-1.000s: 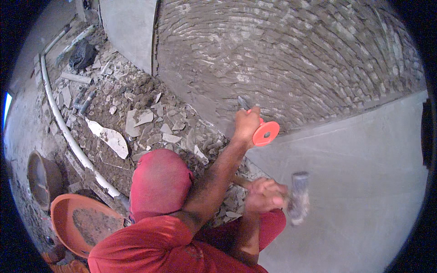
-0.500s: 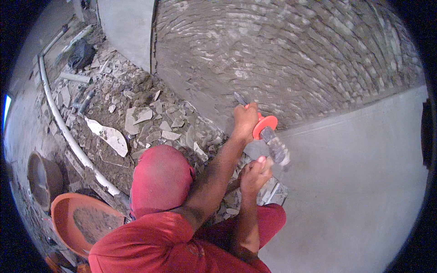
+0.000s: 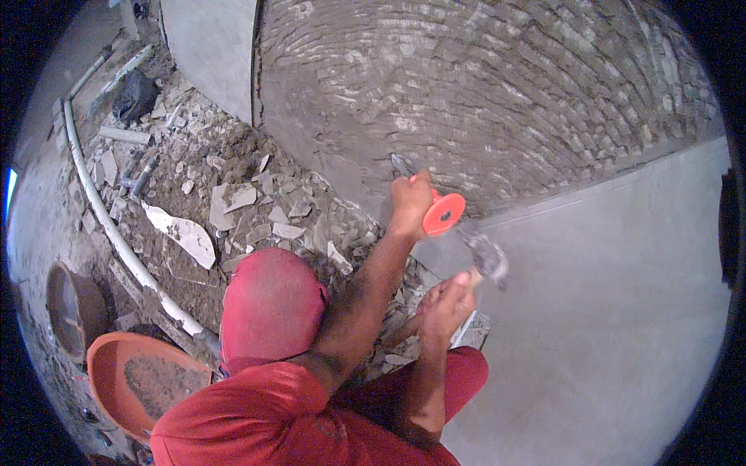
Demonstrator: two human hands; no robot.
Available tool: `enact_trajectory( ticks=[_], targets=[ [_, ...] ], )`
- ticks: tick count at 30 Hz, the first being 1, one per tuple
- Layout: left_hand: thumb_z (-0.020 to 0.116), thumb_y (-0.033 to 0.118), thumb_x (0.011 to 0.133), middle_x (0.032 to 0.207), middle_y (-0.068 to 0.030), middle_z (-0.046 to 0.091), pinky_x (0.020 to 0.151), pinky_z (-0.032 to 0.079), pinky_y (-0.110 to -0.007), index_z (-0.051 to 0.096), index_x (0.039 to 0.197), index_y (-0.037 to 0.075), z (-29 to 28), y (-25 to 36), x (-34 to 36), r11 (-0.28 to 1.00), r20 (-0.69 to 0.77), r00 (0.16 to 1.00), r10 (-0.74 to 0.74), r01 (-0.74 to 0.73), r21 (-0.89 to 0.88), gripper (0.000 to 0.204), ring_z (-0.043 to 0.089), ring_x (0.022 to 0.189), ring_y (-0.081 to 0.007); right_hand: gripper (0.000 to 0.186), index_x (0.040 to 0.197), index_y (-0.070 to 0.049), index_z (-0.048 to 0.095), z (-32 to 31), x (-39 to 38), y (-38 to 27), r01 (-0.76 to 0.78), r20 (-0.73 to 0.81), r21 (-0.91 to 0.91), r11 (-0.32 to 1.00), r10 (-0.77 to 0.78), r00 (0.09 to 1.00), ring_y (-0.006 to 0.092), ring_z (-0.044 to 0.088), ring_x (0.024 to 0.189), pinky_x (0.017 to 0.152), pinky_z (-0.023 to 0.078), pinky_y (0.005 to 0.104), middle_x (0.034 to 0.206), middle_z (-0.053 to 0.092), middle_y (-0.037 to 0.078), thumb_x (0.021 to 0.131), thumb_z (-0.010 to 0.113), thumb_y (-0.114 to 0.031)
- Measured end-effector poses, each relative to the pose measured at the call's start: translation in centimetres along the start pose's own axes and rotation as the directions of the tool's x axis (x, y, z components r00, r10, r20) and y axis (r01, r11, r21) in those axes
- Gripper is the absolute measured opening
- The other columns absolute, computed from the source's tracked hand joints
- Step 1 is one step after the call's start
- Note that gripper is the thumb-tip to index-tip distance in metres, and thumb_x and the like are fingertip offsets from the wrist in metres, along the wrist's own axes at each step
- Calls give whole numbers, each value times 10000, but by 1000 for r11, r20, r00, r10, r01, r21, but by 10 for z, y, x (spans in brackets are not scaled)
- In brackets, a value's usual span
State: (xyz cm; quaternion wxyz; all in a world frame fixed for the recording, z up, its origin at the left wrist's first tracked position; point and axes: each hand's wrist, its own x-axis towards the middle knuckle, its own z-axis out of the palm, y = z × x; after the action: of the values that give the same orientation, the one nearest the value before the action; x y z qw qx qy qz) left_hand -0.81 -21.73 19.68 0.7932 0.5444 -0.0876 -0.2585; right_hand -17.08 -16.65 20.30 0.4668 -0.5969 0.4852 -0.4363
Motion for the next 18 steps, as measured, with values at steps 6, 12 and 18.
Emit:
enact_trajectory(
  ticks=[6,12,18],
  targets=[
    [617,215,782,704,-134,601,533,473,-401,573,758,-18,-4,5,5,966,-24,974,-223,218,-140,238,589,600,-246,401,710,-99,389,-14,-15,-24,187,62,287,940,-213,975,133,358,352,333,335,271,499,397,10,1002,425,-373],
    [638,207,786,734,-164,626,603,497,-422,588,811,-21,-17,7,4,982,37,998,45,-51,183,234,627,677,-297,359,740,-101,394,-10,0,2,105,184,161,981,-135,974,125,376,359,328,332,268,521,399,10,992,462,-348],
    [553,190,825,704,-132,586,543,464,-403,570,786,-38,-11,13,6,938,-46,953,-299,284,-201,232,575,593,-247,392,740,-84,404,0,5,11,277,224,66,958,-285,932,100,404,390,345,337,259,552,417,-6,974,489,-386]
  ],
)
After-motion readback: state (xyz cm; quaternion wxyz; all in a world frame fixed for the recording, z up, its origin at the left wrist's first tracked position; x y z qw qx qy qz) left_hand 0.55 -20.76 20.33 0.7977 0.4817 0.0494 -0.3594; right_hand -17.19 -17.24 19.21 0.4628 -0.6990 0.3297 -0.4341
